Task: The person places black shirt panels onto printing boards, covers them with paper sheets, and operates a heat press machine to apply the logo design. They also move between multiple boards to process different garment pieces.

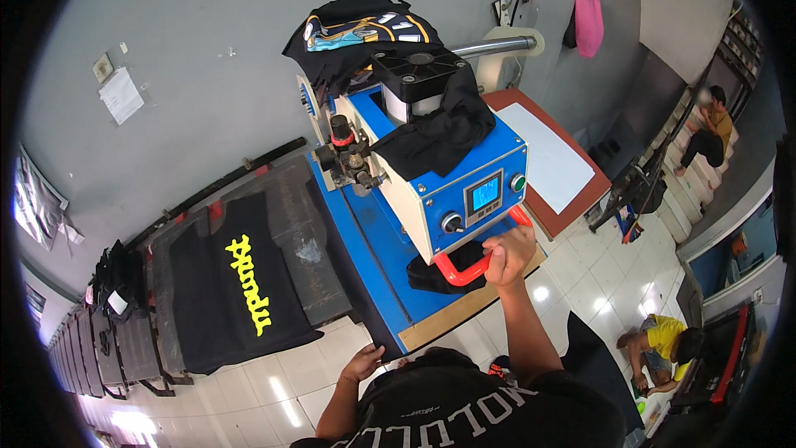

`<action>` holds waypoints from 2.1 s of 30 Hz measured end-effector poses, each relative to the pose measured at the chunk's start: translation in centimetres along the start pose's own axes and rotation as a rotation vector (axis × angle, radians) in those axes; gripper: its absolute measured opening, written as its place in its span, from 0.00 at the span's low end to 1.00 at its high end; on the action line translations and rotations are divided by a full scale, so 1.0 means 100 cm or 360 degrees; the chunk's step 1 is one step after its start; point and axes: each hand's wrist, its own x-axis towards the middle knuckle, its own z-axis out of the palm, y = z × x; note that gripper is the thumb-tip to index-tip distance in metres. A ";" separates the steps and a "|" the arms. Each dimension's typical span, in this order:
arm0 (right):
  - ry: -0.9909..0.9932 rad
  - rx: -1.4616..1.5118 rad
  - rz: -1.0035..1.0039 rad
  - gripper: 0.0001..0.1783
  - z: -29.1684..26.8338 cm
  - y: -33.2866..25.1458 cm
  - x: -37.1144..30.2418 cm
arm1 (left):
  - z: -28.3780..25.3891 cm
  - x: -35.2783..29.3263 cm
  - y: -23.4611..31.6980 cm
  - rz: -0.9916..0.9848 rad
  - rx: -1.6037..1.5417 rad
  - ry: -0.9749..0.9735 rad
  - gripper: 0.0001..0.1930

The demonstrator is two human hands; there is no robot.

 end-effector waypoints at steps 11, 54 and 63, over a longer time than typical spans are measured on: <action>-0.0026 -0.0038 -0.0216 0.23 0.001 0.020 -0.008 | -0.008 -0.007 -0.006 -0.0025 -0.0148 0.0075 0.12; -0.0815 -0.1496 0.0853 0.31 -0.121 0.304 0.045 | 0.096 -0.087 0.055 0.0657 -0.0352 0.0409 0.13; -0.0908 -0.0131 0.1333 0.39 -0.071 0.139 -0.086 | 0.117 -0.124 0.092 0.0793 -0.0163 0.0440 0.15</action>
